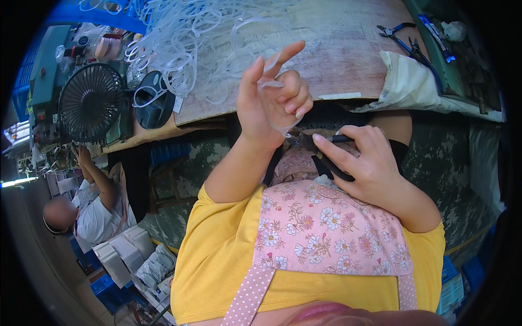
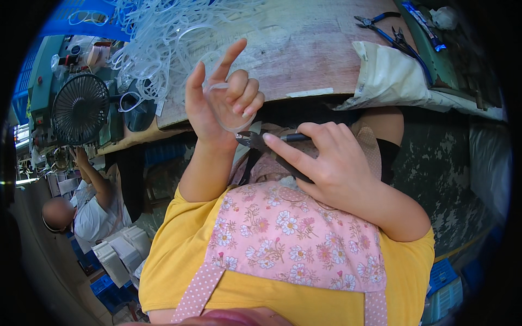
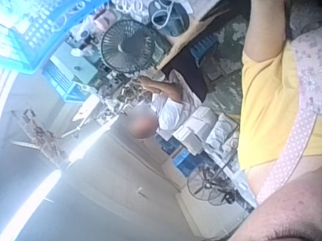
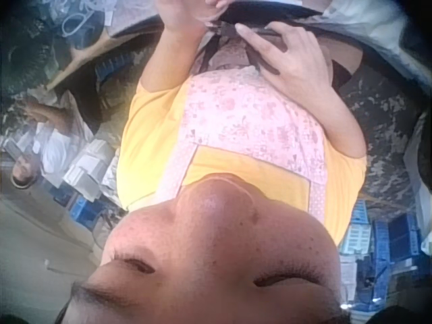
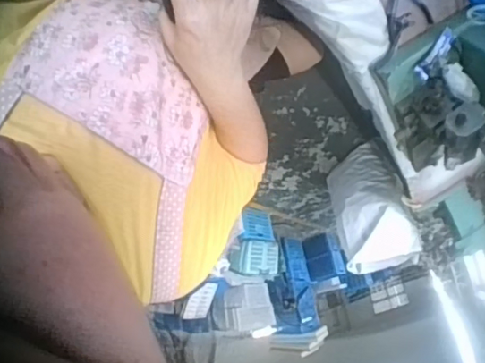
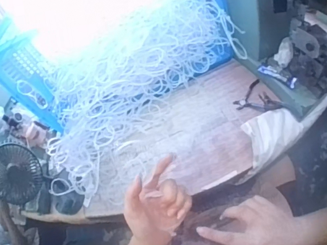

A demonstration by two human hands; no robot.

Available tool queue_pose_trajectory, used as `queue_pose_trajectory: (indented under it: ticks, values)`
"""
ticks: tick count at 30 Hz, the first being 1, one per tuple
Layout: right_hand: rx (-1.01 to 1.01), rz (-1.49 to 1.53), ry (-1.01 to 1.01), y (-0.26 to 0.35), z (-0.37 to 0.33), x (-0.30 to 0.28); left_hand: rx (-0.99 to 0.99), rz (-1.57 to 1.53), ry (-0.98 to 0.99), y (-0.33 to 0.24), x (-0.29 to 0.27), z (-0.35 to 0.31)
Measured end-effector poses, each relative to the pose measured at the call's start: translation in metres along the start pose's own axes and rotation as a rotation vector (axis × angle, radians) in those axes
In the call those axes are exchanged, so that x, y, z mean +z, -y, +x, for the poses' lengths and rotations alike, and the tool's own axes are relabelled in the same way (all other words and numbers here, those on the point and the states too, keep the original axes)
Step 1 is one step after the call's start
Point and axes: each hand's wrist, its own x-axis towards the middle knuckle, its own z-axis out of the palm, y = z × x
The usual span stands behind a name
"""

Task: The person repeatedly picks up clear plastic zip ties from a pile on a wooden table and cuts them with pliers held in the right hand. Cut pieces are dropped back onto the table. The camera is head-mounted and shows the hands and workspace from above.

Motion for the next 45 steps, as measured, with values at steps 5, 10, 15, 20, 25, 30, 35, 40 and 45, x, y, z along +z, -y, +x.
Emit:
queue_pose_trajectory:
  ticks: [5,10,15,20,25,30,35,40,45]
  values:
    - [0.041,0.095,0.056,0.0,0.001,0.002,0.143,0.136,0.06,-0.001,-0.004,-0.004]
    - [0.229,0.619,-0.006,0.0,0.001,-0.006,0.2,0.122,0.052,0.0,-0.003,-0.003]
    - [0.012,0.14,-0.075,-0.004,0.003,0.003,0.209,0.102,-0.035,0.003,-0.007,-0.003]
    - [0.018,0.272,-0.078,-0.011,-0.009,0.004,0.129,0.46,-0.06,0.007,-0.013,-0.015]
    - [0.012,0.397,-0.258,-0.017,-0.017,-0.003,0.286,1.746,0.029,-0.015,-0.035,-0.037]
    - [-0.003,0.445,-0.187,-0.014,-0.012,0.0,0.412,2.517,-0.385,-0.056,-0.092,-0.041]
    - [-0.018,0.397,-0.14,-0.012,-0.009,0.002,0.439,2.497,-0.398,-0.06,-0.121,-0.037]
    - [0.093,0.562,-0.139,-0.012,-0.01,0.001,0.69,2.298,-0.638,-0.042,-0.096,-0.028]
    - [0.29,0.646,-0.045,-0.012,-0.007,0.002,0.334,1.461,-0.532,-0.034,-0.051,-0.03]
